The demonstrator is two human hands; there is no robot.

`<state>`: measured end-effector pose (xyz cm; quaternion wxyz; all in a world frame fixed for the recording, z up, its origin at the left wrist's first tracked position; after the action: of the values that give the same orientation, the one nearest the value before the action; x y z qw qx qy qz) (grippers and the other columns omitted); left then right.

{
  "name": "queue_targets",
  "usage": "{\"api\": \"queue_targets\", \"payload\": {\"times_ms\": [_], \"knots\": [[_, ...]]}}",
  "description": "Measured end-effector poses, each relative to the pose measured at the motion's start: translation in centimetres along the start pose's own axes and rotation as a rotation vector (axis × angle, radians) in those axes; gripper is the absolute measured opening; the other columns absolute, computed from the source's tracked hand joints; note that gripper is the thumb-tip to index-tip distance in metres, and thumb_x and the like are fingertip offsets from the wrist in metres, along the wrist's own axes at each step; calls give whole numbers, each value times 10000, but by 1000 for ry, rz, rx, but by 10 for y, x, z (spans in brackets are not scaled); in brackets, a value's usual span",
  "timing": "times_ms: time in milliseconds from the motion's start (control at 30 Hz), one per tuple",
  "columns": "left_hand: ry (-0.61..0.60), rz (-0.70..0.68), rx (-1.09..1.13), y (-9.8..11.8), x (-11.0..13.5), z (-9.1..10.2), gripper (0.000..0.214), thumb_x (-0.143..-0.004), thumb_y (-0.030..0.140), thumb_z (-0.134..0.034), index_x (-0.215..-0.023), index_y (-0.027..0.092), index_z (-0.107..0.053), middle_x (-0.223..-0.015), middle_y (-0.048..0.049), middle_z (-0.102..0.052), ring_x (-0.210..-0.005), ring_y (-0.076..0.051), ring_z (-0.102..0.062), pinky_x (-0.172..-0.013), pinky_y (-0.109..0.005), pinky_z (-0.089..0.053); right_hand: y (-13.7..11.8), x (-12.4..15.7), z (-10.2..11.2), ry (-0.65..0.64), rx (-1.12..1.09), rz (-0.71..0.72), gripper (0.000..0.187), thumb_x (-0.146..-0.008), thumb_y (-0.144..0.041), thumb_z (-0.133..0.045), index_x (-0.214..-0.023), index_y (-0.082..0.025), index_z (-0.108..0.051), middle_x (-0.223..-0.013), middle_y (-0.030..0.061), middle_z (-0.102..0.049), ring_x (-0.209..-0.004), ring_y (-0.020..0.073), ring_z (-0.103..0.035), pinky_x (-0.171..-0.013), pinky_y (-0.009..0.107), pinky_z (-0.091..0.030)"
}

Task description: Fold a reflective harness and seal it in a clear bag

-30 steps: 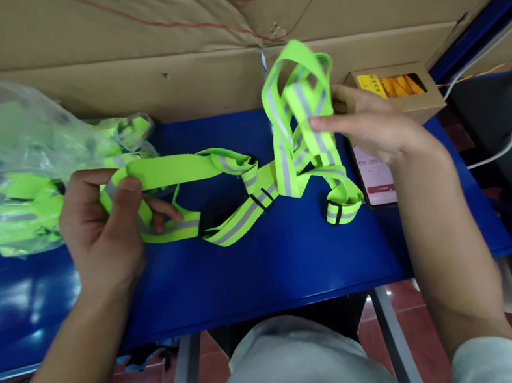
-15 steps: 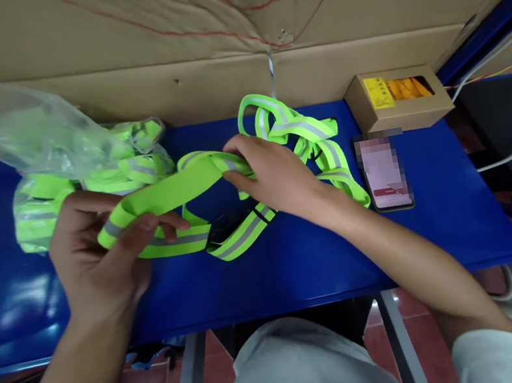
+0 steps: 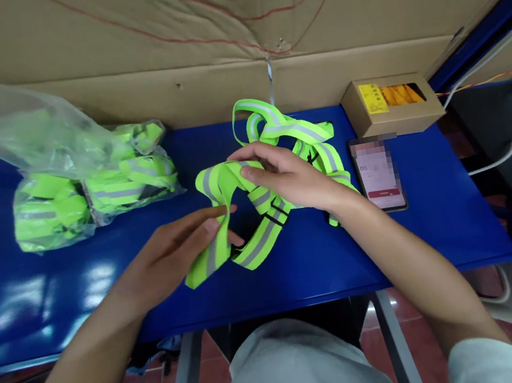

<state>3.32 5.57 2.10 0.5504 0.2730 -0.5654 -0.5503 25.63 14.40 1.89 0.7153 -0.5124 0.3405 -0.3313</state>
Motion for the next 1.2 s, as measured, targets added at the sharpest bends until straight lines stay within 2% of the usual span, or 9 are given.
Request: {"api": "queue_targets", "payload": {"times_ms": [233,367,533,667,767,933,1000,1100,1200], "knots": [[-139,-16,173,5,-6,-21,368,-903,539,-743,-914,171,-728,-887,-50,-736,-825,-179,-668,-712,-265,-513,-10,10,-1,-71,-24,44,283,-1043,-392,-645,-1258,-215,-693,-1249,36,-727,-1095,175,-665,-959,308,-522],[23,-216,85,0,-3,-20,287,-935,406,-719,-800,192,-586,-1055,-58,-748,-1038,-212,-711,-886,-325,-546,-5,10,1,-73,-93,-2,317,-1019,-426,-685,-1260,-220,-708,-1144,21,-745,-952,145,-666,-828,271,-542],[413,-494,-299,4,8,-7,234,-898,181,-674,-796,221,-467,-1466,-74,-675,-1423,-284,-600,-1141,-441,-495,-1,10,6,-126,-180,-32,417,-953,-385,-777,-1325,-215,-696,-1227,45,-746,-1064,162,-699,-909,287,-586],[476,-521,-299,0,11,-6,254,-885,92,-609,-772,222,-421,-1371,-50,-737,-1126,-221,-772,-931,-354,-615,-6,12,11,-159,-142,-44,512,-874,-376,-852,-1340,-219,-714,-1380,76,-714,-1167,200,-697,-961,326,-608],[379,-468,-231,-9,7,-13,161,-905,106,-603,-950,234,-518,-1102,-29,-791,-823,-146,-765,-669,-249,-576,-13,13,19,-133,-81,-41,518,-849,-362,-864,-1334,-234,-733,-1404,71,-714,-1217,222,-689,-992,349,-609],[122,-399,22,-13,-2,-25,364,-1002,307,-631,-1329,250,-481,-958,-16,-722,-711,-119,-665,-594,-221,-502,-20,18,33,-167,148,-14,464,-879,-325,-809,-1327,-220,-755,-1207,53,-795,-1059,215,-742,-865,326,-626],[76,-348,-25,-10,-4,-25,531,-972,390,-715,-1430,251,-485,-818,33,-669,-642,-112,-607,-565,-217,-457,-22,21,36,-200,260,10,421,-907,-279,-760,-1325,-228,-759,-1185,42,-804,-1029,218,-753,-858,334,-614],[169,-384,-304,0,-7,-21,433,-937,373,-776,-1339,267,-657,-758,46,-643,-632,-116,-579,-616,-243,-457,-22,28,36,-237,411,35,387,-933,-213,-691,-1310,-262,-763,-1223,32,-798,-1044,236,-755,-886,360,-586],[351,-567,-627,7,-12,-16,134,-977,328,-727,-1069,247,-780,-938,-32,-710,-857,-190,-671,-835,-345,-524,-21,33,27,-228,539,78,339,-949,-152,-619,-1243,-238,-763,-1163,55,-790,-1025,240,-737,-876,368,-539]]}}
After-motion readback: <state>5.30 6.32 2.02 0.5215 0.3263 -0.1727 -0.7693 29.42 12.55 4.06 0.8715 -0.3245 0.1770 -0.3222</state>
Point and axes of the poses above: each hand's wrist, its own x-axis away from the middle knuckle, its own z-axis out of the back of the hand, y = z × x, the point moved 2 cm from there along -x, towards the middle knuckle
